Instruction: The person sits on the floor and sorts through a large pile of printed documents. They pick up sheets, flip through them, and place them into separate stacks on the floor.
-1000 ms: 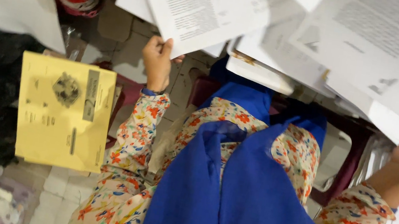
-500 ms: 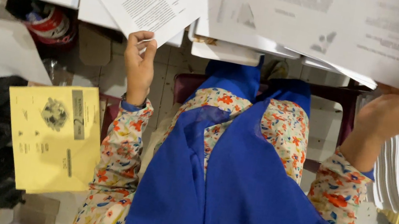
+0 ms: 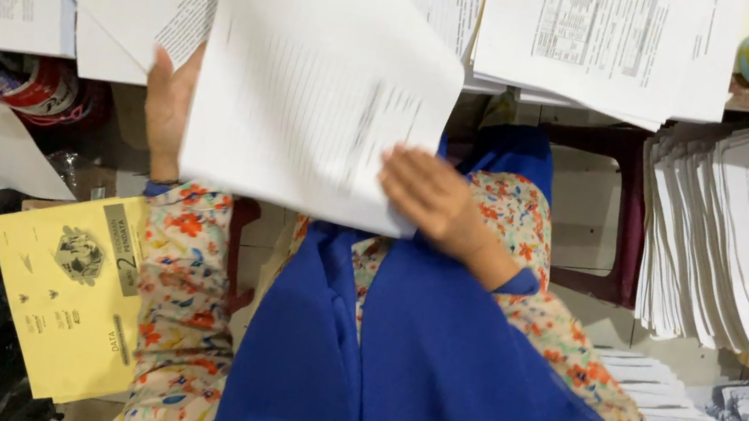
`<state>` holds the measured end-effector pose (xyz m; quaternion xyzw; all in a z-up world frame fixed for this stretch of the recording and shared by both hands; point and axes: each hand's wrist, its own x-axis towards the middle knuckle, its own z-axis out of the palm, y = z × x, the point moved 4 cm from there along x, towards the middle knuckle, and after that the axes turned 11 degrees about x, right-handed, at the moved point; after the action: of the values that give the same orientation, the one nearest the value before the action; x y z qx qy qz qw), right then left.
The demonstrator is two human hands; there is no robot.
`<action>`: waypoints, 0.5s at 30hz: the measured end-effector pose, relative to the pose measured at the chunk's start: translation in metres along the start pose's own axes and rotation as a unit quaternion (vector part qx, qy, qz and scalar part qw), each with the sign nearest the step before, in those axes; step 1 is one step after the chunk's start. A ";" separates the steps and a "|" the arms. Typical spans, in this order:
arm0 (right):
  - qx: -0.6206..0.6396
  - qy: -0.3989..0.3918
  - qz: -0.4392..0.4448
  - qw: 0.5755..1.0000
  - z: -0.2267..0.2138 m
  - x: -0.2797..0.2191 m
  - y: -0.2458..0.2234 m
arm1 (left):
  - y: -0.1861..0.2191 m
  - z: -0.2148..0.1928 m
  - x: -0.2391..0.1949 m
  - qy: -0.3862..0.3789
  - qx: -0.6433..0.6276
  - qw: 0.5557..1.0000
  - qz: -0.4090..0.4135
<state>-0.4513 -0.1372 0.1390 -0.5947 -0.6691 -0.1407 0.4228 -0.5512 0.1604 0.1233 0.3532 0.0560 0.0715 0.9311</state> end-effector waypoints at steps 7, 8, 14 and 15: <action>0.068 -0.024 0.066 0.995 0.014 -0.027 0.024 | 0.004 -0.063 0.014 0.101 0.435 0.895 -0.015; 0.068 -0.025 0.069 0.995 0.012 -0.033 0.029 | 0.006 -0.075 0.019 0.101 0.434 0.895 -0.017; 0.067 -0.013 0.256 0.964 -0.020 -0.087 0.099 | 0.051 -0.054 0.054 0.146 0.649 0.747 0.020; 0.026 0.020 0.297 0.954 -0.038 -0.086 0.114 | 0.059 -0.058 0.061 0.122 0.656 0.742 0.065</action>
<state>-0.3373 -0.1930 0.0626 -0.7522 -0.4570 -0.0031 0.4747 -0.5061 0.2523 0.1156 0.8679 0.1792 0.1196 0.4475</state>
